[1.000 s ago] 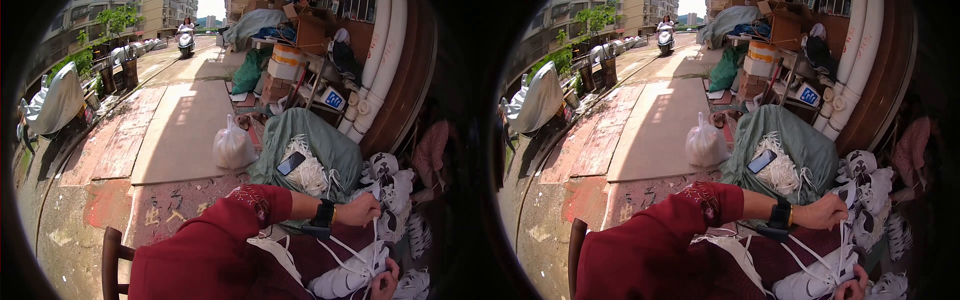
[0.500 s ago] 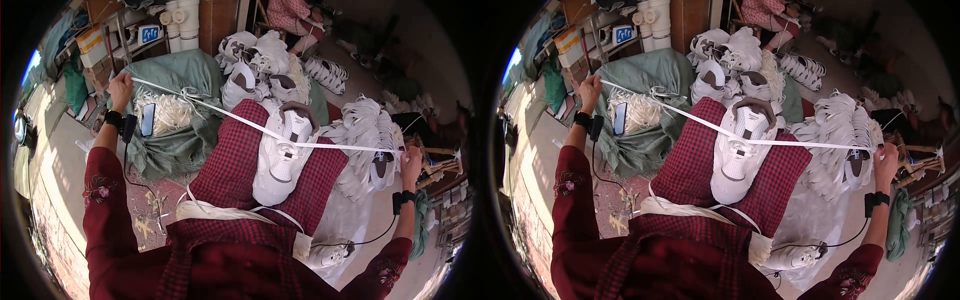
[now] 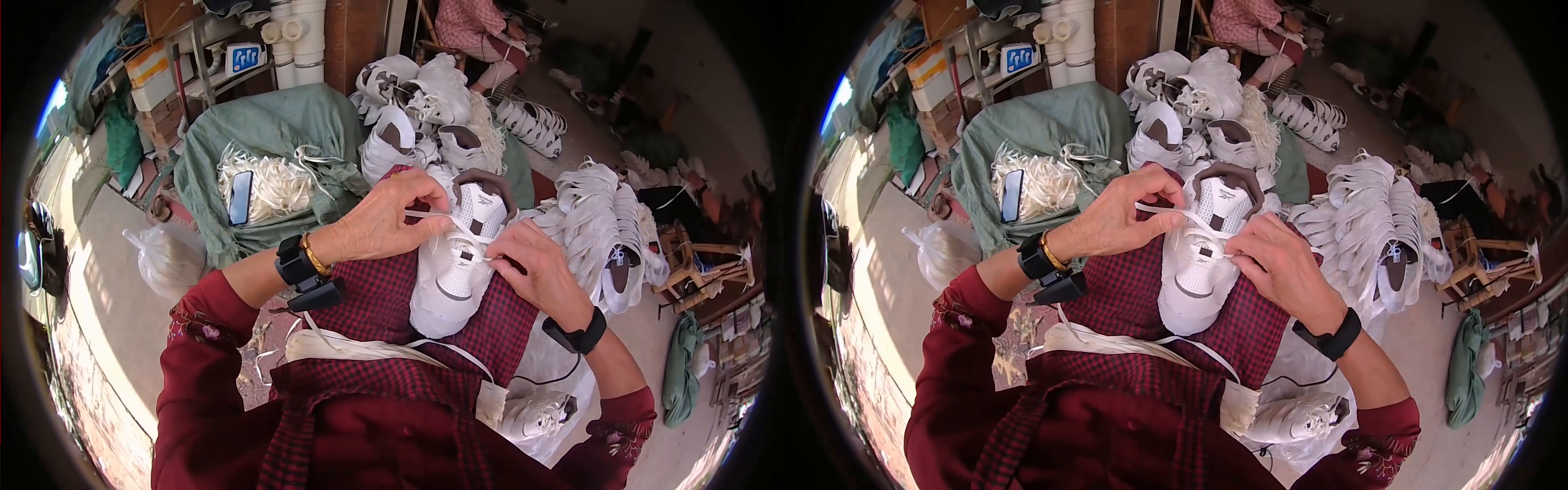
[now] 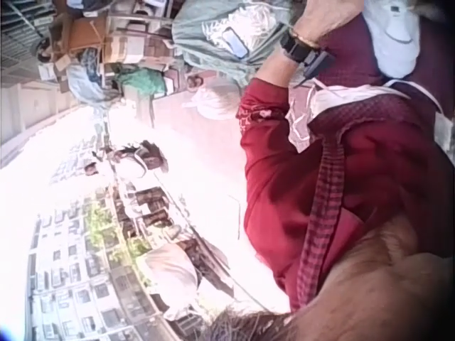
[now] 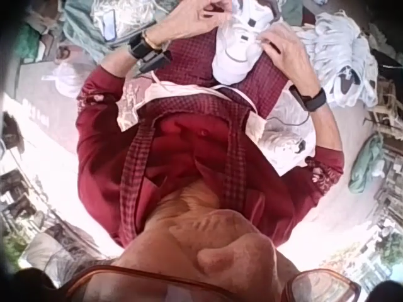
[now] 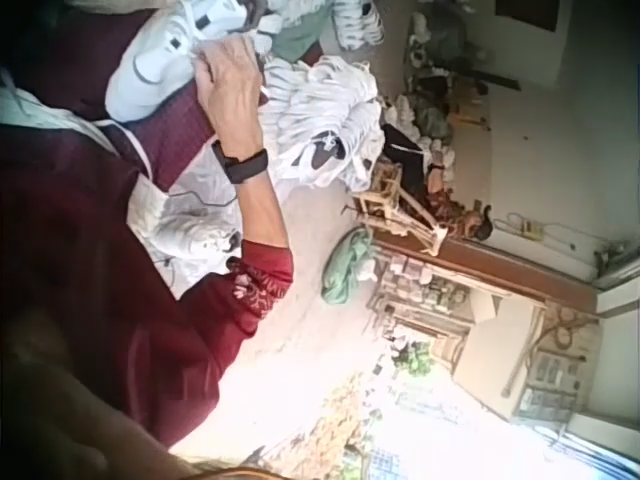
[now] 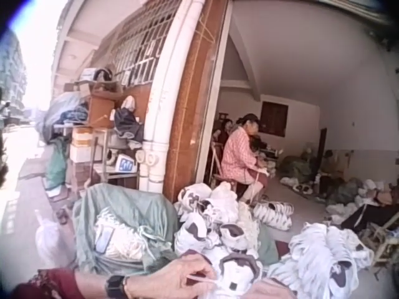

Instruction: The person is lacing a white athletic shoe while sitting among many other shoe components.

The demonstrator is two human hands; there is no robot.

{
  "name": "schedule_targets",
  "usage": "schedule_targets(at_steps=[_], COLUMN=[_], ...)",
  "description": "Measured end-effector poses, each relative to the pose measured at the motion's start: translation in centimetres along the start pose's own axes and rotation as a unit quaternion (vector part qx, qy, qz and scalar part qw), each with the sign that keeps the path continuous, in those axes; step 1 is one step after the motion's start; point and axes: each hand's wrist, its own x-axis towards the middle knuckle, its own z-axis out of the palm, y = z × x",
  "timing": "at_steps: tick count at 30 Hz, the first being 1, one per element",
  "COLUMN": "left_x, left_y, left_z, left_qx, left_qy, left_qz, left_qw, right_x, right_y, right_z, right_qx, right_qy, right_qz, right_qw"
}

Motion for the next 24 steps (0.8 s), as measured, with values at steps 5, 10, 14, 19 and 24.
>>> schedule_targets(at_steps=[5,10,14,19,24], left_x=[0.7,0.7,0.9,0.9,0.7], left_y=[-0.6,-1.4,-1.5,-1.8,-2.1], left_z=[1.0,1.3,1.4,1.5,1.6], left_qx=[0.037,0.025,0.025,0.022,0.035], left_qy=[-0.013,-0.011,-0.004,-0.001,0.002], left_qz=[0.035,0.043,0.043,0.04,0.053], left_qw=[0.999,0.999,0.999,0.999,0.998], right_x=[0.5,0.1,0.3,0.4,-0.1], right_y=[-0.1,-1.7,-1.9,-1.5,-1.6], right_z=[-0.6,-1.1,-0.4,0.7,-0.2], right_qx=[0.012,0.106,0.086,-0.047,0.053], right_qy=[-0.072,-0.125,-0.059,0.06,0.001], right_qz=[-0.004,0.047,-0.002,0.014,0.15], right_qw=[0.997,0.985,0.995,0.997,0.987])
